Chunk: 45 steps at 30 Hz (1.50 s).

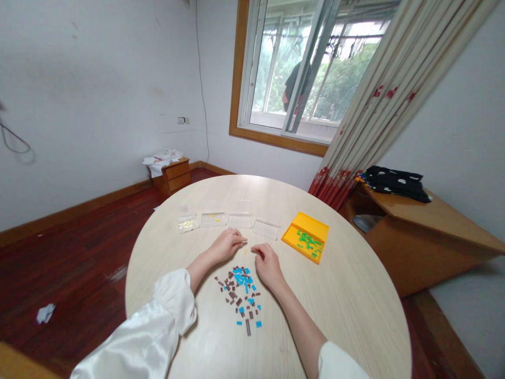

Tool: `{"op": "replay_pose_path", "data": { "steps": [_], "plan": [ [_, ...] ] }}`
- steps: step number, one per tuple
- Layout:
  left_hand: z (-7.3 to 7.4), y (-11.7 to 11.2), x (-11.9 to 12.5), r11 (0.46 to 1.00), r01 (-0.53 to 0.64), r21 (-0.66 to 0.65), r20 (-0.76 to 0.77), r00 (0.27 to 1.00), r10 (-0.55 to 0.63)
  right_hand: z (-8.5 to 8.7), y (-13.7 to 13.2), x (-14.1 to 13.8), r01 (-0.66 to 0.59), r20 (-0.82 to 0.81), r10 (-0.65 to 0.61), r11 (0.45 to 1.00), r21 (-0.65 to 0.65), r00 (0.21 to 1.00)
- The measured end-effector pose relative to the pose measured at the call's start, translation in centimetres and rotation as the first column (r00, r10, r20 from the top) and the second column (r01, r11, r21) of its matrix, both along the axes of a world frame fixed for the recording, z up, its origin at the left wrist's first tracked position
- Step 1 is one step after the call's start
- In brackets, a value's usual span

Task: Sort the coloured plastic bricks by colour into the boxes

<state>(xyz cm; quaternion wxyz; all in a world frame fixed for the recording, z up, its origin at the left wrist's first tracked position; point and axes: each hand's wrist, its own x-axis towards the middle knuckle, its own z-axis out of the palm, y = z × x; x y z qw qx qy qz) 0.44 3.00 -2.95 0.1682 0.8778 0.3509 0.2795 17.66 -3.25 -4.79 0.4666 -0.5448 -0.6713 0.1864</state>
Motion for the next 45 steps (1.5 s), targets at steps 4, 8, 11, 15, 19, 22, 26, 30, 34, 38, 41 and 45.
{"op": "replay_pose_path", "data": {
  "steps": [4,8,11,15,19,22,26,30,34,38,41,45],
  "plan": [
    [-0.3,-0.1,0.2,0.997,0.071,-0.041,-0.028,0.997,-0.072,-0.1,0.0,0.0,0.006,-0.01,-0.006,1.0,0.011,1.0],
    [-0.5,-0.1,0.1,0.993,0.103,-0.056,-0.023,0.994,-0.104,0.0,-0.1,-0.1,0.003,-0.006,-0.003,1.0,0.01,1.0],
    [-0.3,-0.3,0.1,0.991,0.113,-0.073,-0.021,0.993,-0.115,0.1,-0.2,-0.1,-0.004,-0.002,0.004,1.0,0.007,1.0],
    [0.0,-0.4,0.3,0.99,0.099,-0.097,-0.007,0.995,-0.1,0.2,-0.2,-0.1,-0.004,0.008,0.005,1.0,-0.005,1.0],
    [0.2,-0.3,-0.2,0.991,0.017,-0.133,0.026,1.0,-0.014,0.1,-0.1,0.1,-0.008,0.024,0.009,1.0,-0.022,1.0],
    [0.4,-0.2,-0.7,0.984,0.018,-0.175,0.072,0.997,-0.005,0.0,-0.1,0.2,-0.011,0.034,0.011,1.0,-0.024,0.999],
    [0.6,-0.4,-1.1,0.96,0.148,-0.238,0.047,0.989,-0.141,-0.2,-0.1,0.3,-0.006,0.029,0.007,1.0,-0.024,1.0],
    [0.5,-0.5,-1.0,0.947,0.202,-0.249,0.017,0.979,-0.204,-0.3,0.0,0.2,-0.008,0.014,0.008,1.0,-0.012,1.0],
    [0.4,-0.7,-0.6,0.952,0.208,-0.226,0.009,0.977,-0.211,-0.3,0.1,0.1,-0.015,0.011,0.015,1.0,-0.007,1.0],
    [0.5,-1.3,-0.1,0.949,0.236,-0.209,0.026,0.971,-0.236,-0.3,0.1,0.1,-0.01,0.009,0.01,1.0,-0.009,1.0],
    [0.8,-1.5,0.2,0.948,0.234,-0.215,0.025,0.972,-0.234,-0.3,0.1,0.1,-0.009,0.016,0.009,1.0,-0.016,1.0],
    [1.9,-0.3,-1.4,0.977,-0.013,-0.212,0.158,0.986,0.047,-0.3,0.1,0.2,-0.012,0.022,0.012,1.0,-0.016,1.0]
  ]
}}
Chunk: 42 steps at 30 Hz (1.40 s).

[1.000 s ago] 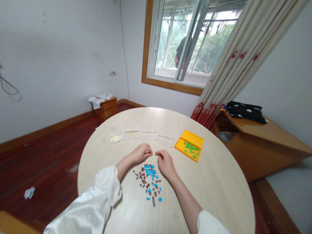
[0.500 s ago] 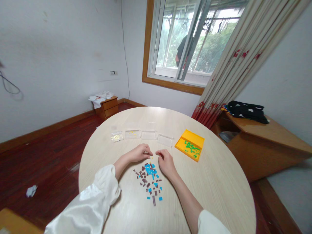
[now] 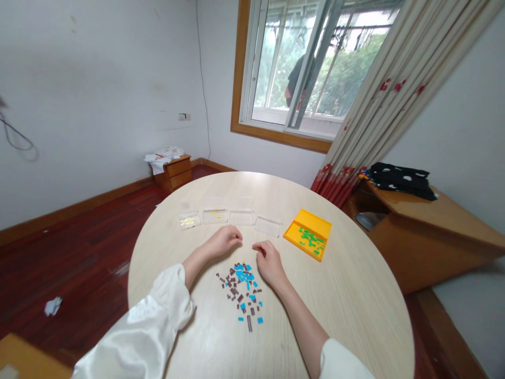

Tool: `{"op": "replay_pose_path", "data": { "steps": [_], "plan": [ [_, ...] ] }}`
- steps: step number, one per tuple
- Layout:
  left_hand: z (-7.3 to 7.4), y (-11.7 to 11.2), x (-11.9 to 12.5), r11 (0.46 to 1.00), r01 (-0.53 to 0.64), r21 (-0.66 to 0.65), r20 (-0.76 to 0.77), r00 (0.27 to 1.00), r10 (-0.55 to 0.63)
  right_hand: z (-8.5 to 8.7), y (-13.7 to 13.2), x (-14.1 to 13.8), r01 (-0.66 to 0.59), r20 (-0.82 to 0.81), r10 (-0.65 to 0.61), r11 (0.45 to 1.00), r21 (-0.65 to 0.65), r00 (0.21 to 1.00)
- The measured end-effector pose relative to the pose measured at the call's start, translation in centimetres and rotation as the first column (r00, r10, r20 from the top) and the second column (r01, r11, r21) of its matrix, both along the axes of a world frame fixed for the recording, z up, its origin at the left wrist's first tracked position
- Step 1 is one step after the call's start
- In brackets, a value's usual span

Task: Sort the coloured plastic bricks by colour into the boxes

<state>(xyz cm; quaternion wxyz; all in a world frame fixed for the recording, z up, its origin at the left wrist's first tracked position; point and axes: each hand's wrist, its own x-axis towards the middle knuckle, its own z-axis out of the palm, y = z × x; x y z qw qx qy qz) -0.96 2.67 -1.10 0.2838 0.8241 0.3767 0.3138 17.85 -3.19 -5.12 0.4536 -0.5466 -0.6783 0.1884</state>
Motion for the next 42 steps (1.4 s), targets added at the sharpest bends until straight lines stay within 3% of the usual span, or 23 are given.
{"op": "replay_pose_path", "data": {
  "steps": [2,5,8,10,19,21,24,26,28,31,34,37,42],
  "plan": [
    [0.5,1.2,-1.8,0.942,-0.336,-0.002,0.189,0.925,0.331,0.0,0.0,0.0,-0.004,-0.001,0.004,1.0,0.006,1.0],
    [0.8,2.9,-4.3,0.794,-0.583,-0.172,0.402,0.695,0.597,0.1,-0.1,0.0,-0.008,0.004,0.008,1.0,0.002,1.0],
    [0.4,3.6,-5.4,0.721,-0.53,-0.447,0.548,0.475,0.689,0.2,-0.2,0.1,-0.014,0.015,0.014,1.0,-0.009,1.0],
    [0.0,3.6,-5.4,0.702,-0.461,-0.543,0.559,0.425,0.712,0.3,-0.2,0.1,-0.017,0.014,0.017,1.0,-0.007,1.0],
    [1.1,2.5,-4.8,0.72,-0.2,-0.664,0.594,0.444,0.671,0.5,-0.3,0.1,-0.02,0.029,0.02,1.0,-0.021,0.999],
    [1.3,2.3,-4.8,0.74,-0.239,-0.628,0.549,0.537,0.64,0.5,-0.3,0.0,-0.016,0.031,0.017,1.0,-0.024,0.999],
    [1.3,1.8,-4.3,0.836,-0.294,-0.464,0.405,0.769,0.495,0.4,-0.2,0.0,-0.015,0.033,0.015,1.0,-0.025,0.999],
    [1.2,1.2,-3.6,0.914,-0.184,-0.361,0.273,0.916,0.292,0.4,-0.2,0.0,-0.014,0.033,0.015,1.0,-0.026,0.999],
    [0.9,0.5,-2.8,0.939,0.024,-0.344,0.146,0.989,0.028,0.4,-0.2,0.0,-0.016,0.033,0.017,1.0,-0.025,0.999],
    [0.5,-0.5,-1.6,0.925,0.232,-0.302,0.025,0.972,-0.235,0.4,-0.2,0.0,-0.02,0.027,0.021,1.0,-0.017,0.999],
    [0.3,-1.1,-0.8,0.916,0.332,-0.225,-0.033,0.937,-0.348,0.4,-0.2,0.0,-0.016,0.021,0.017,1.0,-0.013,1.0],
    [0.2,-1.3,-0.4,0.905,0.381,-0.19,-0.075,0.913,-0.401,0.4,-0.2,0.0,-0.019,0.017,0.019,1.0,-0.012,1.0],
    [0.3,-1.2,-0.7,0.925,0.349,-0.149,-0.164,0.914,-0.371,0.4,-0.2,-0.1,-0.012,-0.001,0.012,1.0,-0.009,1.0]
  ]
}}
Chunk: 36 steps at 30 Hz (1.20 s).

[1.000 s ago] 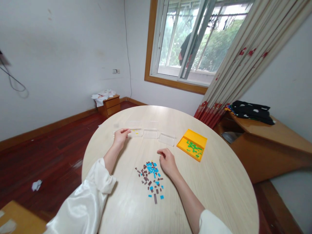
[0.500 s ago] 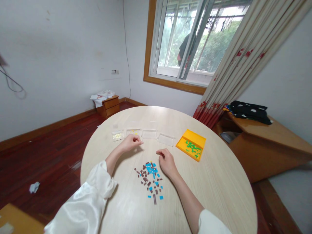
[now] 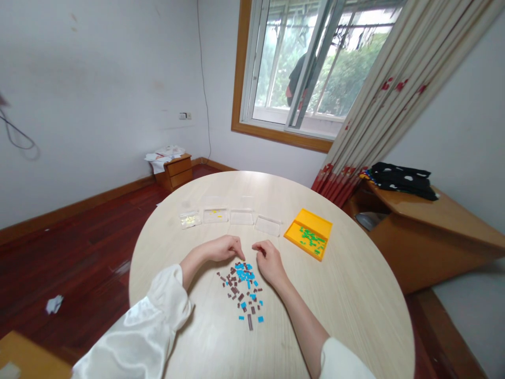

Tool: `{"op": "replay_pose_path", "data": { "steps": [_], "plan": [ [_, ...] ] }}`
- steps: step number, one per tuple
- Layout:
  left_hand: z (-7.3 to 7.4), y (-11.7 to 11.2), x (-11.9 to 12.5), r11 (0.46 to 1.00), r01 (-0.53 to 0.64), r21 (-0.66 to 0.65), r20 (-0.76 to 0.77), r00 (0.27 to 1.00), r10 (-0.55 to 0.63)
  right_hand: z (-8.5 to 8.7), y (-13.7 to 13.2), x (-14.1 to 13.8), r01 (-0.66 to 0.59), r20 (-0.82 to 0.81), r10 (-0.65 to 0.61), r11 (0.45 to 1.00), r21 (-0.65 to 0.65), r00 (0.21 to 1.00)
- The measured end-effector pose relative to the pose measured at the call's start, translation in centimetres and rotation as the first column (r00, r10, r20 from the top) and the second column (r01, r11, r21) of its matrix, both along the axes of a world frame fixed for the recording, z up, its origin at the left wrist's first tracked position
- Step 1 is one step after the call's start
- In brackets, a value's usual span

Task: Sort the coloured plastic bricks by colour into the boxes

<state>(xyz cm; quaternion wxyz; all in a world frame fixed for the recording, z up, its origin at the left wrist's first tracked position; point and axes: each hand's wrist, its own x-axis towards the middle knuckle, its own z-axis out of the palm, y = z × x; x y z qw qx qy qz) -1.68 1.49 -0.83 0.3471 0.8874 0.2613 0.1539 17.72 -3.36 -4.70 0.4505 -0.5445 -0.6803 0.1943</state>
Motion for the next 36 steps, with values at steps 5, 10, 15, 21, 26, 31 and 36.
{"op": "replay_pose_path", "data": {
  "steps": [5,10,15,21,26,31,36],
  "plan": [
    [-0.3,0.8,-0.8,0.987,-0.129,0.098,-0.058,0.989,0.135,0.2,-0.1,0.0,-0.01,0.014,0.01,1.0,-0.015,1.0],
    [-0.8,1.7,-1.4,0.912,-0.34,0.229,-0.068,0.929,0.363,0.0,-0.1,0.1,-0.005,0.027,0.005,1.0,-0.016,1.0],
    [-1.1,1.8,-1.4,0.862,-0.421,0.281,-0.087,0.884,0.46,-0.1,0.0,0.1,-0.006,0.016,0.006,1.0,-0.002,1.0],
    [-0.7,1.8,-1.5,0.857,-0.502,0.114,0.058,0.865,0.499,0.1,-0.1,0.1,-0.01,0.011,0.01,1.0,0.0,1.0],
    [0.3,3.0,-2.5,0.662,-0.656,-0.362,0.413,0.524,0.745,0.2,-0.3,0.1,-0.014,0.021,0.014,1.0,-0.009,1.0],
    [0.8,3.7,-3.9,0.473,-0.351,-0.809,0.457,0.133,0.88,0.1,-0.2,0.1,-0.01,0.038,0.01,1.0,-0.016,0.999],
    [1.0,3.4,-4.2,0.426,-0.103,-0.899,0.414,0.122,0.902,-0.1,-0.1,0.1,-0.01,0.015,0.01,1.0,-0.002,1.0]
  ]
}}
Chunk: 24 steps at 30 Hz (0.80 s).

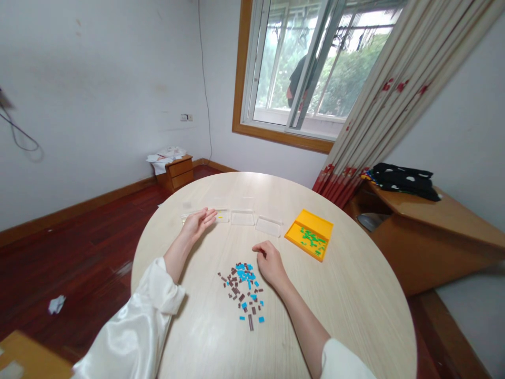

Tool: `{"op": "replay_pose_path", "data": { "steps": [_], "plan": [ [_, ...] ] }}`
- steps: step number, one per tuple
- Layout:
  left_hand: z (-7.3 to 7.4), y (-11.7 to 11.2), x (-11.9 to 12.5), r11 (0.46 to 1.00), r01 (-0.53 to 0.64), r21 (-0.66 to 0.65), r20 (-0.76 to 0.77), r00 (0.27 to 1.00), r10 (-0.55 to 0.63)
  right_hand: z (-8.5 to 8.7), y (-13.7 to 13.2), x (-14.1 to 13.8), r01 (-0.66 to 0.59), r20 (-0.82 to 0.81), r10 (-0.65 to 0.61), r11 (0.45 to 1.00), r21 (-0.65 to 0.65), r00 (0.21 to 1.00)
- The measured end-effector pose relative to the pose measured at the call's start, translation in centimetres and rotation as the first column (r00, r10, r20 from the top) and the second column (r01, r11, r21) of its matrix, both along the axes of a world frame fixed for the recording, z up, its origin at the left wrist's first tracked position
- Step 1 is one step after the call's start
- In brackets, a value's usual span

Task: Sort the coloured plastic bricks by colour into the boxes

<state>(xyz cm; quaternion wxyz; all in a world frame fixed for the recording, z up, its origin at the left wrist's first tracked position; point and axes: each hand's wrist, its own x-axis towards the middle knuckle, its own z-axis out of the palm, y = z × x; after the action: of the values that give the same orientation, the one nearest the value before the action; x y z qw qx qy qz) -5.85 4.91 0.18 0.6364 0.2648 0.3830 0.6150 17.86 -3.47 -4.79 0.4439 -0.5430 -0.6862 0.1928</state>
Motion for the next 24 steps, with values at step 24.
{"op": "replay_pose_path", "data": {
  "steps": [24],
  "plan": [
    [-4.4,-2.1,7.1,0.796,0.565,0.216,-0.974,0.064,0.218,0.8,0.0,0.3,0.226,0.345,-0.235,0.972,0.066,0.909]
  ]
}}
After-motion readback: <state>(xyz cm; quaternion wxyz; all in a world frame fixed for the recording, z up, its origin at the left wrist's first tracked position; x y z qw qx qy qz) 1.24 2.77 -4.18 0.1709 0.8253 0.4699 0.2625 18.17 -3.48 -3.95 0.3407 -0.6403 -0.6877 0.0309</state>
